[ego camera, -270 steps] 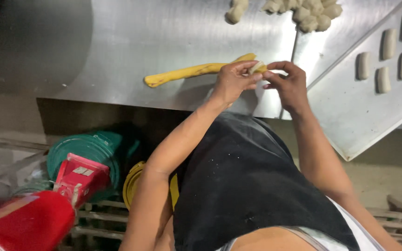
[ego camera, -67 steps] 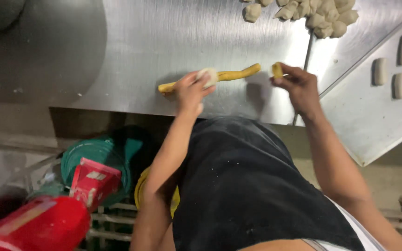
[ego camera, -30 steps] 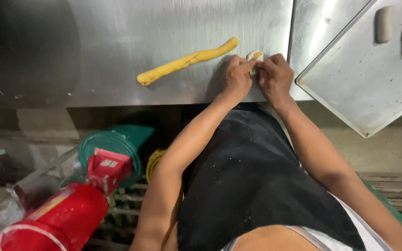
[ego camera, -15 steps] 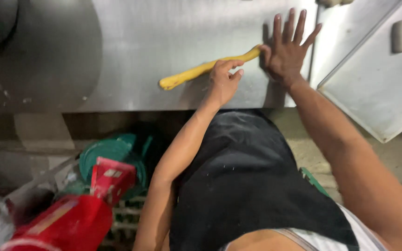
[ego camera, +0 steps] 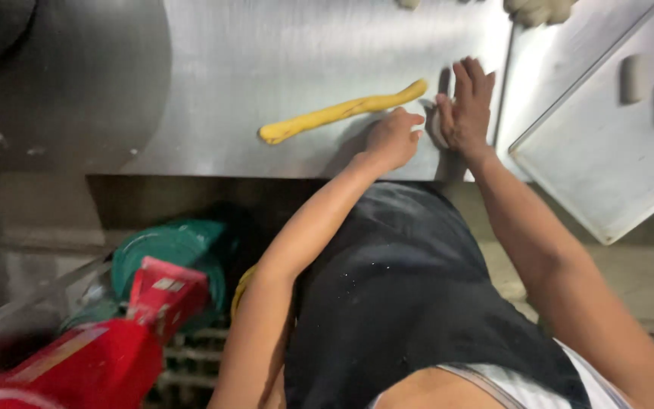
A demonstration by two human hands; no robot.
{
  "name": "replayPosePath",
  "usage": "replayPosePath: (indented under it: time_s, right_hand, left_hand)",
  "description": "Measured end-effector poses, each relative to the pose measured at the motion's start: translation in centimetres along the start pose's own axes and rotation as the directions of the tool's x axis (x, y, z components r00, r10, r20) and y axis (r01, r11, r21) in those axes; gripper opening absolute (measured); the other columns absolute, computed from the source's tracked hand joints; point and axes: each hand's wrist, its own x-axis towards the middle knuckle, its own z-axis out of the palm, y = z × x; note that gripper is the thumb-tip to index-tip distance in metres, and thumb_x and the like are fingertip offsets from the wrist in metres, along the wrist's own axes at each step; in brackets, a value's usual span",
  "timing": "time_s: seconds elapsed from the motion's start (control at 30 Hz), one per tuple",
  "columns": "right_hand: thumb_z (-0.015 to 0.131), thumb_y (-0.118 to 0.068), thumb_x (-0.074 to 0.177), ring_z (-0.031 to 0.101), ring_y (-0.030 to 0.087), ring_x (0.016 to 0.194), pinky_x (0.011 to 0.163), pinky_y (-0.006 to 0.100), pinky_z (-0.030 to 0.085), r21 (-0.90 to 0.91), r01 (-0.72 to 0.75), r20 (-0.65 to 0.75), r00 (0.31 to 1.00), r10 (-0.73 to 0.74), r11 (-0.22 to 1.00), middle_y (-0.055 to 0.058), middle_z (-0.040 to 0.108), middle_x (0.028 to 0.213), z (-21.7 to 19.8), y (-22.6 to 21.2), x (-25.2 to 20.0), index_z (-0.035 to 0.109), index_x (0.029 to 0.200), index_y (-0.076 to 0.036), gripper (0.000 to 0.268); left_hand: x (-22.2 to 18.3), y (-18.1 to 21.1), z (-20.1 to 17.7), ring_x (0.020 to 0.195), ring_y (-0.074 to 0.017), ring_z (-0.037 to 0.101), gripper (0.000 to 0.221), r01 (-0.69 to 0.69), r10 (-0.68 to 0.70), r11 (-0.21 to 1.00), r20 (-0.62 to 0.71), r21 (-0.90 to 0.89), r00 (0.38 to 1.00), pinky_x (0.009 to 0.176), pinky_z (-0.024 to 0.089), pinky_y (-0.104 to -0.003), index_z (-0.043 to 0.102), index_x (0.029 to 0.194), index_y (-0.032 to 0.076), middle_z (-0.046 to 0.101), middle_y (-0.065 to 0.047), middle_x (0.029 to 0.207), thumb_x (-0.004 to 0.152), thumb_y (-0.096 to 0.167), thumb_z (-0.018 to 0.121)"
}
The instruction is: Rolling out dough and cutting it into small portions for bread rolls.
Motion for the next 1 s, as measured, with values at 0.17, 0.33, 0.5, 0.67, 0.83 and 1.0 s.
replayPosePath:
  time_s: [0.17, 0.33, 0.5, 0.67, 0.83, 1.0]
  right_hand:
    - [0.063, -0.010, 0.096, 0.044, 0.046, 0.143, 0.121, 0.051, 0.039, 0.465, 0.004, 0.062, 0.997, -0.037, 0.886, 0.023, 0.048, 0.152, -2.8, 3.5, -1.7, 0.056, 0.146, 0.000, 0.051]
    - [0.076, -0.017, 0.093, 0.063, 0.032, 0.115, 0.096, 0.042, 0.053, 0.492, -0.400, 0.423, 0.886, 0.190, 0.773, 0.010, 0.068, 0.130, -6.8, 1.8, -0.7, 0.076, 0.108, -0.010, 0.017]
    - [0.070, -0.004, 0.082, 0.060, 0.035, 0.109, 0.090, 0.046, 0.052, 0.372, -0.325, 0.295, 0.930, 0.221, 0.869, 0.013, 0.064, 0.118, -3.6, 2.6, -2.0, 0.073, 0.105, -0.008, 0.024]
    - [0.068, 0.000, 0.080, 0.056, 0.040, 0.107, 0.087, 0.050, 0.048, 0.310, -0.110, 0.111, 0.991, 0.079, 0.944, 0.017, 0.061, 0.113, -4.6, 2.2, -1.4, 0.072, 0.112, -0.009, 0.033]
    - [0.067, 0.000, 0.084, 0.058, 0.034, 0.112, 0.097, 0.047, 0.050, 0.278, -0.156, 0.295, 0.953, 0.070, 0.948, 0.005, 0.064, 0.110, -3.7, 1.8, -3.3, 0.070, 0.100, -0.020, 0.026]
    - [0.068, -0.002, 0.088, 0.056, 0.038, 0.108, 0.083, 0.050, 0.047, 0.172, -0.228, 0.204, 0.960, 0.192, 0.958, 0.013, 0.064, 0.115, -4.3, -0.1, -3.0, 0.070, 0.115, -0.013, 0.030]
  left_hand:
    - [4.0, 0.2, 4.1, 0.106, -0.0357, 0.065, 0.042, -0.151, 0.153, 0.984, -0.010, 0.090, 0.988, 0.088, 0.053, -0.047, 0.070, 0.127, 0.013, 0.067, -0.013, 0.110, 0.087, 0.005, 0.061]
    - [3.6, 3.0, 1.9, 0.099, -0.0307, 0.065, 0.007, -0.059, 0.059, 0.998, 0.078, -0.008, 0.995, 0.085, 0.052, -0.046, 0.078, 0.094, 0.017, 0.063, -0.010, 0.097, 0.090, 0.022, 0.075]
    - [3.4, 3.5, 2.8, 0.100, -0.0344, 0.062, 0.022, -0.145, 0.162, 0.970, -0.076, 0.194, 0.984, 0.078, 0.049, -0.051, 0.065, 0.095, 0.010, 0.059, -0.010, 0.099, 0.077, 0.014, 0.078]
    - [3.5, 2.6, 2.4, 0.101, -0.0355, 0.060, 0.025, -0.198, 0.221, 0.958, -0.095, 0.210, 0.971, 0.079, 0.049, -0.052, 0.065, 0.098, 0.017, 0.058, -0.010, 0.100, 0.078, 0.016, 0.079]
    - [2.5, 2.6, 3.0, 0.112, -0.0322, 0.061, 0.023, -0.161, 0.140, 0.937, 0.089, 0.310, 0.986, 0.085, 0.052, -0.051, 0.061, 0.107, 0.018, 0.059, -0.007, 0.112, 0.089, 0.014, 0.075]
    - [1.6, 2.5, 2.9, 0.109, -0.0374, 0.059, 0.038, -0.209, 0.227, 0.942, -0.043, 0.262, 0.973, 0.077, 0.050, -0.056, 0.058, 0.113, 0.013, 0.058, -0.012, 0.110, 0.079, 0.015, 0.075]
